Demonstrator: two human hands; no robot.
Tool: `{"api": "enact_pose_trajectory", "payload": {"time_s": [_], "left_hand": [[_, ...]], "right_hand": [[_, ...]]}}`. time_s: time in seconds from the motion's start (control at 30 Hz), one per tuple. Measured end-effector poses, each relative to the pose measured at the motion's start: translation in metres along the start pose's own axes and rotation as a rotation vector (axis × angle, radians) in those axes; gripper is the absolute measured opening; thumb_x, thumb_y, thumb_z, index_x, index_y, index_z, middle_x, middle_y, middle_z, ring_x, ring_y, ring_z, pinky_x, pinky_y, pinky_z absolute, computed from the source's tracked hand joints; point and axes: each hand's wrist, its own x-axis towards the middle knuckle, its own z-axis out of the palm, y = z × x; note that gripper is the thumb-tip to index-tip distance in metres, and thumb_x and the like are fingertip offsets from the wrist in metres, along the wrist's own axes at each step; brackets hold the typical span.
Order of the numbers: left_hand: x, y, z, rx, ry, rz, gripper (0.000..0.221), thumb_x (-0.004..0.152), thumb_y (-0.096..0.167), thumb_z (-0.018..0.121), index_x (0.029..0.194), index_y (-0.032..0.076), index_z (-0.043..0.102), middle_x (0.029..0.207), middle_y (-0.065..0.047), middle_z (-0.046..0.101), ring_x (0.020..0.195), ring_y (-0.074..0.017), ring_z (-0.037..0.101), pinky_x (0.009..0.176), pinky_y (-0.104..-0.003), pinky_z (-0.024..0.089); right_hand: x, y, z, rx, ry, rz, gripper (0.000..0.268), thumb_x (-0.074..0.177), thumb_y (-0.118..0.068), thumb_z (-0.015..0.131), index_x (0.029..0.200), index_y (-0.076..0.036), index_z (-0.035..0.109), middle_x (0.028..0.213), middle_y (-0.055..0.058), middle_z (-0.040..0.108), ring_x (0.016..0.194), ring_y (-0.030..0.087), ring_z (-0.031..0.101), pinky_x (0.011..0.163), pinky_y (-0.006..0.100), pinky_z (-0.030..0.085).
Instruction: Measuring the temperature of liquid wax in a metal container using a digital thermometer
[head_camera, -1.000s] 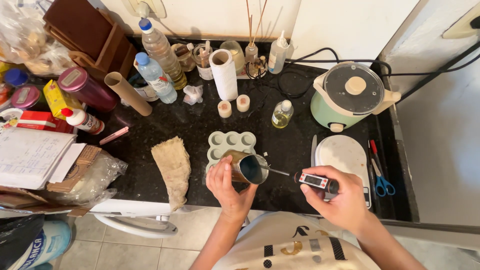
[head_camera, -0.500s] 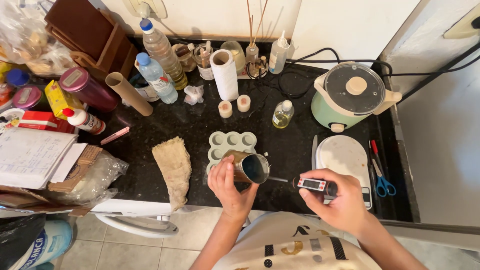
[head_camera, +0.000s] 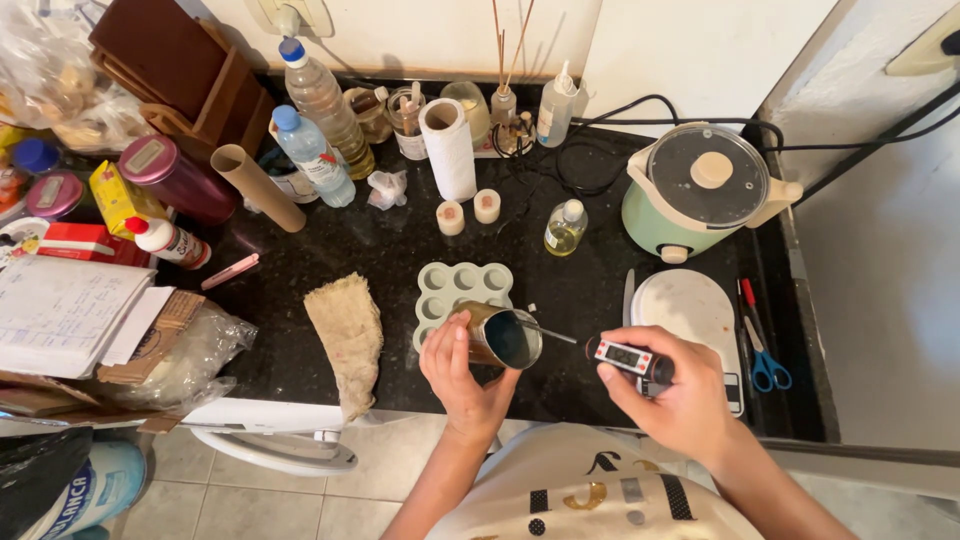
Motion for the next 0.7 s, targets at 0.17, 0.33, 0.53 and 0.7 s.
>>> {"api": "enact_pose_trajectory", "payload": {"time_s": [0.17, 0.33, 0.53, 0.7], "left_hand": [[0.0032, 0.0009, -0.0005, -0.029, 0.003, 0.0, 0.082, 0.094, 0.036, 0.08, 0.153, 0.008, 0.031, 0.135, -0.018, 0.058, 0.12, -0.0349, 0.063, 0.105, -0.052, 0.052], [0.003, 0.0004, 0.0005, -0.059, 0.012, -0.004, 0.081, 0.095, 0.035, 0.079, 0.153, 0.007, 0.032, 0.136, -0.019, 0.059, 0.12, -0.0349, 0.063, 0.106, -0.051, 0.053], [0.001, 0.0001, 0.0016, 0.001, 0.013, 0.002, 0.078, 0.093, 0.032, 0.082, 0.15, 0.006, 0.035, 0.138, -0.016, 0.059, 0.123, -0.0337, 0.062, 0.106, -0.05, 0.051], [-0.0045, -0.001, 0.0029, 0.041, 0.007, -0.009, 0.073, 0.094, 0.032, 0.081, 0.147, 0.005, 0.04, 0.136, -0.016, 0.062, 0.122, -0.0332, 0.062, 0.106, -0.05, 0.05]], "right_hand": [[0.001, -0.004, -0.0006, 0.032, -0.015, -0.052, 0.021, 0.084, -0.021, 0.076, 0.102, -0.013, 0.072, 0.094, -0.003, 0.081, 0.071, 0.007, 0.076, 0.067, 0.02, 0.059], [-0.0005, -0.0053, 0.001, 0.059, -0.048, -0.07, 0.021, 0.082, -0.021, 0.077, 0.101, -0.012, 0.073, 0.091, -0.002, 0.081, 0.062, 0.005, 0.072, 0.056, 0.018, 0.056], [-0.002, -0.0042, 0.0039, 0.038, -0.044, -0.085, 0.021, 0.081, -0.019, 0.078, 0.101, -0.013, 0.073, 0.086, -0.003, 0.081, 0.063, 0.005, 0.075, 0.058, 0.018, 0.058], [-0.004, 0.001, 0.0039, 0.058, -0.045, -0.034, 0.021, 0.084, -0.022, 0.076, 0.102, -0.013, 0.074, 0.091, -0.002, 0.081, 0.063, 0.005, 0.073, 0.058, 0.019, 0.057]]}}
